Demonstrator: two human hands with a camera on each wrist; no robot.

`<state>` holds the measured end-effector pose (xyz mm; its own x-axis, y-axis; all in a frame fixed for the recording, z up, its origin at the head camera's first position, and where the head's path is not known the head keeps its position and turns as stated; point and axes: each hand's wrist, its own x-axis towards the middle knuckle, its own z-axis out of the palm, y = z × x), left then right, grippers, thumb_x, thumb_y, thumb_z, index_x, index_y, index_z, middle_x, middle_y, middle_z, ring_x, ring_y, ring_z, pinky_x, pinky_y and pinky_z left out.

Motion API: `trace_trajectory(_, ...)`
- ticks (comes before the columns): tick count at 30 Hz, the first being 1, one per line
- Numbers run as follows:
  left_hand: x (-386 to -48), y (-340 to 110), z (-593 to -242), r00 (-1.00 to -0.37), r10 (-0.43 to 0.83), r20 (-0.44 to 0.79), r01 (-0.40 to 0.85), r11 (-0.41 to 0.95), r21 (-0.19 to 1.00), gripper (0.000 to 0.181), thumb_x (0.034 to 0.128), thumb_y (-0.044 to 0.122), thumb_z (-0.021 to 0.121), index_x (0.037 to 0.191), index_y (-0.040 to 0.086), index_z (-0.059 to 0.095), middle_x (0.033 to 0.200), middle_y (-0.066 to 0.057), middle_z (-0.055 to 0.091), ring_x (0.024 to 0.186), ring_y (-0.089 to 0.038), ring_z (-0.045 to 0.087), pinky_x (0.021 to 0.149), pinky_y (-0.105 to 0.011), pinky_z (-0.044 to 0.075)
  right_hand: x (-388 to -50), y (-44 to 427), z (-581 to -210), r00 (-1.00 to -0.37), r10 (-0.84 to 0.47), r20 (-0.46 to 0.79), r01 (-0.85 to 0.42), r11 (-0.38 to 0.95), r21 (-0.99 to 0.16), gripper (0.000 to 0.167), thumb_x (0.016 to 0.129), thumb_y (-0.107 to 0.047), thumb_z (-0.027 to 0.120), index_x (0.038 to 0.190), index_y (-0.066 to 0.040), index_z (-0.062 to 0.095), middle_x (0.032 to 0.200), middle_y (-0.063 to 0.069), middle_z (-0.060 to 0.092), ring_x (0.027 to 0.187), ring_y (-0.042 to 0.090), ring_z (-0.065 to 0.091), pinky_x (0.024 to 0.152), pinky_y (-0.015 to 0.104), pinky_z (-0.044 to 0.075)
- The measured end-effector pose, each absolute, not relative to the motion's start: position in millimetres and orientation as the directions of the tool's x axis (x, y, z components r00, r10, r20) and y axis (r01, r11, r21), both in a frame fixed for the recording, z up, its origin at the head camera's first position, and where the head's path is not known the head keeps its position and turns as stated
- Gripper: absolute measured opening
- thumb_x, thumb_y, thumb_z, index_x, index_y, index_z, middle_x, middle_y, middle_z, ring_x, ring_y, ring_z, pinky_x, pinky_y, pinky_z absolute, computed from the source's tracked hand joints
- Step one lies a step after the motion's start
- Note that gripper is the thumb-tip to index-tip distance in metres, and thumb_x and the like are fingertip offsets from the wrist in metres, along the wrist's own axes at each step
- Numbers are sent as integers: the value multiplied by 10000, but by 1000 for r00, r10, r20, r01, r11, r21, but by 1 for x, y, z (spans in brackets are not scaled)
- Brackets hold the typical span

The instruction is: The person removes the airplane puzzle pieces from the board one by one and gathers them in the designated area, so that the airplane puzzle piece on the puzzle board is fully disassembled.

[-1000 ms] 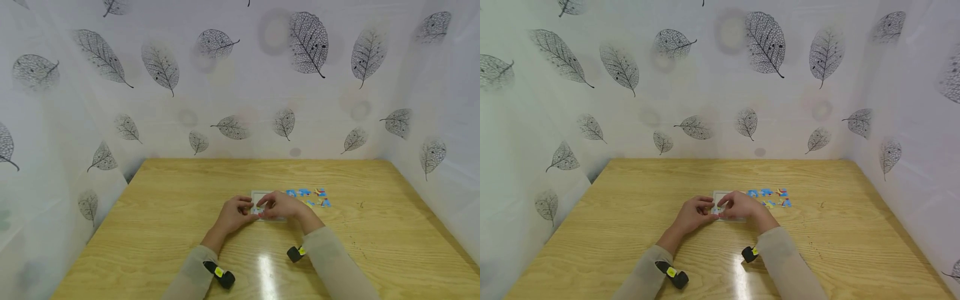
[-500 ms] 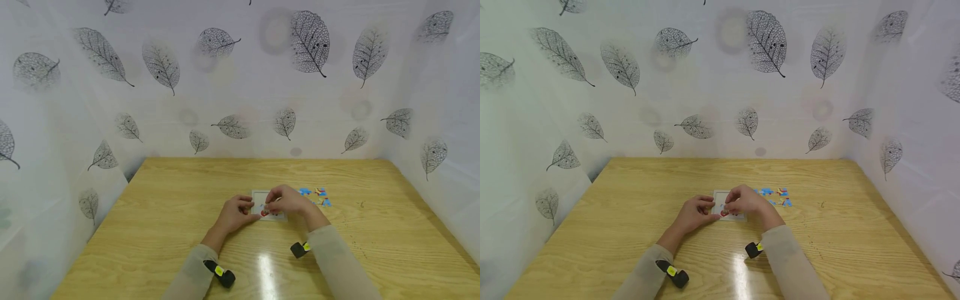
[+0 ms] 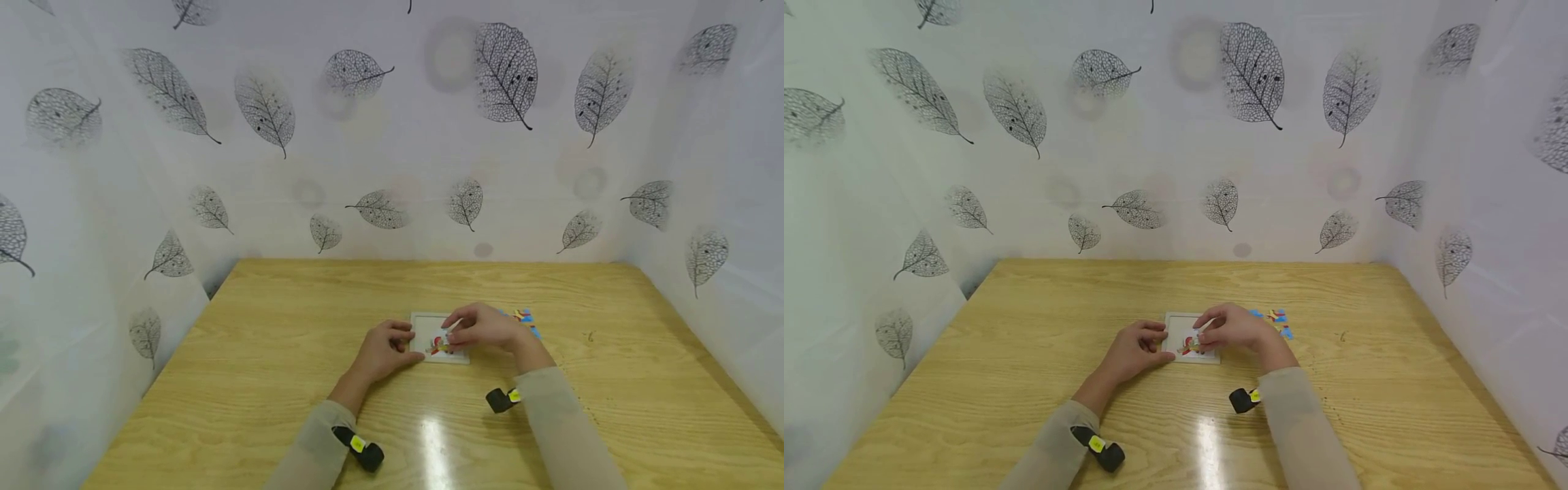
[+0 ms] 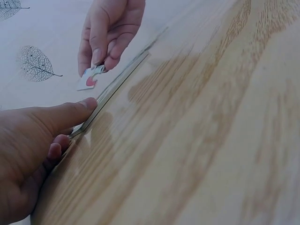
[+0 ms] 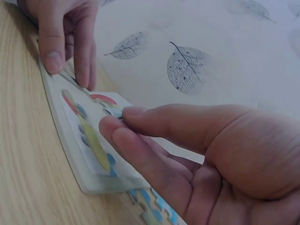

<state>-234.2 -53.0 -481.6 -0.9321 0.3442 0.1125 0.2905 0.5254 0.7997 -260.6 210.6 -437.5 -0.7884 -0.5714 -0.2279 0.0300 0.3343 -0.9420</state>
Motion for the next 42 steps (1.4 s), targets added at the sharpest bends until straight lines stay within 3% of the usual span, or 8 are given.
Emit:
trace_trajectory(12,-234,-52,-481,-940,329,87,262,536,803,461,788,299,861,1162,57,743,1281,-32,639,839,-76,563,729,-205,485,-264,248,-450,-797,-552,-245,66,325,-944,385,902,-87,733,1228,86,624,1094,103,685,946,158,715,851,330,585)
trace_trajectory(23,-232,-52,-480,-938,333,100,266,501,824,469,778,268,870,1165,38,739,1266,-42,641,833,-83,557,714,-203,481,-259,271,-439,-796,-522,-306,132,344,-930,413,932,-90,697,1252,137,567,1070,108,692,950,194,718,848,348,589)
trace_trajectory(28,-232,-52,-481,-939,330,99,262,496,828,462,784,270,865,1168,45,738,1250,-33,643,826,-82,552,712,-201,478,-256,274,-436,-791,-511,-335,152,367,-918,359,927,-77,693,1177,158,584,1008,96,707,900,178,718,814,331,596)
trace_trajectory(42,-231,-53,-480,-938,333,91,256,495,830,473,796,291,855,1184,50,731,1265,-31,636,845,-94,556,723,-214,484,-251,267,-426,-782,-463,-417,133,529,-838,188,908,-84,710,991,85,708,864,115,750,764,165,728,720,298,601)
